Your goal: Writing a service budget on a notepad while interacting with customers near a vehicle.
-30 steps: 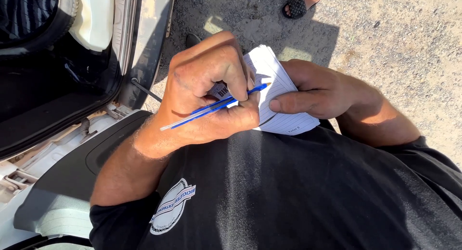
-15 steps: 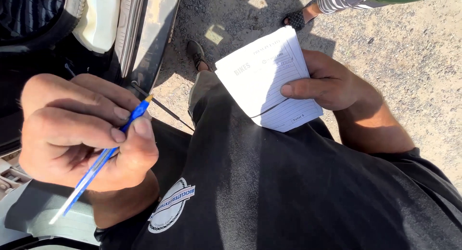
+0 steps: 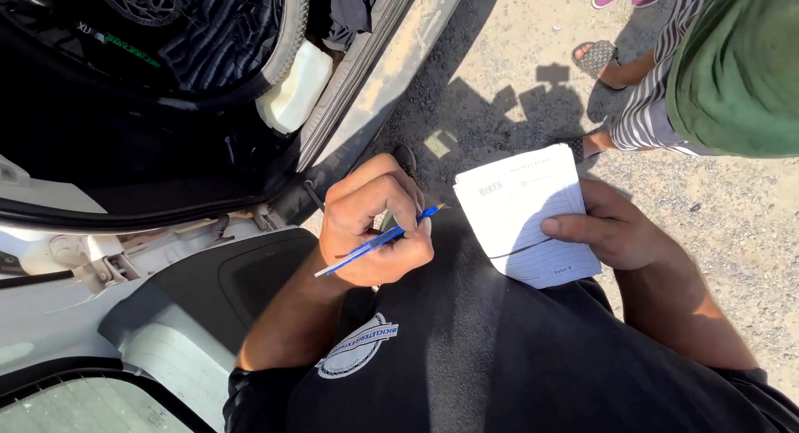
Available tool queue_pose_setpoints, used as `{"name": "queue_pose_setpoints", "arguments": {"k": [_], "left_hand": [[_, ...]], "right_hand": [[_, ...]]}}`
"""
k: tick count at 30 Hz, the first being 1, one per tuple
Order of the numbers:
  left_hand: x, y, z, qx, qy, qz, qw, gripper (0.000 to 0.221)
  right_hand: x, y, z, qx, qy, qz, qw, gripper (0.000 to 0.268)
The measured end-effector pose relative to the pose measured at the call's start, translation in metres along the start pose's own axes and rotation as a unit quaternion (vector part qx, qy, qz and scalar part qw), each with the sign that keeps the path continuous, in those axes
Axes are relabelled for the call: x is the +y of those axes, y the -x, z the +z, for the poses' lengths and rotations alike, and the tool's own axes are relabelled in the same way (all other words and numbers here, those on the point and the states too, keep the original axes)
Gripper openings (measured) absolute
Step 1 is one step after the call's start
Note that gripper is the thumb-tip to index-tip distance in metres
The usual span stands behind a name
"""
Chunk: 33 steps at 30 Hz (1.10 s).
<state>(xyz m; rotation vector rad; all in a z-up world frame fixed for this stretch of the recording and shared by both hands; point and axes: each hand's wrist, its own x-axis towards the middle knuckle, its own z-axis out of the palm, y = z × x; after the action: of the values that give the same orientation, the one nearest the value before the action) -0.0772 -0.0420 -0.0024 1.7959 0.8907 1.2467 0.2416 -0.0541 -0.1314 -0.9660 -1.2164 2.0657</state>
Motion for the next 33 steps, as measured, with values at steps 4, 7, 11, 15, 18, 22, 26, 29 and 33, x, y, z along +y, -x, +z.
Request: {"name": "queue_pose_setpoints", "arguments": {"k": [4,7,11,15,18,22,26,29,33], "left_hand": [[-0.02,0.007,0.005,0.037,0.05,0.032,0.998,0.02],[-0.022,0.007,0.007,0.028,0.063,0.026,0.997,0.021],[-0.032,0.008,0.01,0.029,0.073,0.049,0.996,0.02],[-0.005,0.015,0.01,-0.021,-0.02,-0.044,0.999,0.028],[-0.002,0.022,0.007,0.028,-0.043,-0.111,0.992,0.031],[-0.008,0.026,0.006,0.022,-0.038,-0.094,0.995,0.028],[-0.003,0.023,0.009,0.027,-0.04,-0.115,0.992,0.028],[-0.005,0.024,0.009,0.031,-0.037,-0.111,0.993,0.028],[-0.009,0.022,0.008,0.029,-0.038,-0.08,0.996,0.028]], "right_hand": [[0.002,-0.012,0.005,-0.069,-0.061,-0.172,0.981,0.034],[-0.008,-0.014,0.01,-0.07,-0.074,-0.163,0.981,0.032],[-0.015,-0.012,0.02,-0.078,-0.078,-0.169,0.979,0.031],[-0.022,0.0,0.017,-0.091,-0.014,-0.045,0.995,0.045],[-0.022,-0.008,0.02,-0.119,-0.007,-0.025,0.993,0.052],[-0.026,-0.008,0.02,-0.104,-0.001,-0.024,0.994,0.051],[-0.021,-0.009,0.017,-0.109,0.003,-0.026,0.994,0.047],[-0.026,-0.009,0.019,-0.109,0.001,-0.028,0.994,0.048],[-0.021,-0.01,0.015,-0.111,-0.004,-0.025,0.994,0.048]]}}
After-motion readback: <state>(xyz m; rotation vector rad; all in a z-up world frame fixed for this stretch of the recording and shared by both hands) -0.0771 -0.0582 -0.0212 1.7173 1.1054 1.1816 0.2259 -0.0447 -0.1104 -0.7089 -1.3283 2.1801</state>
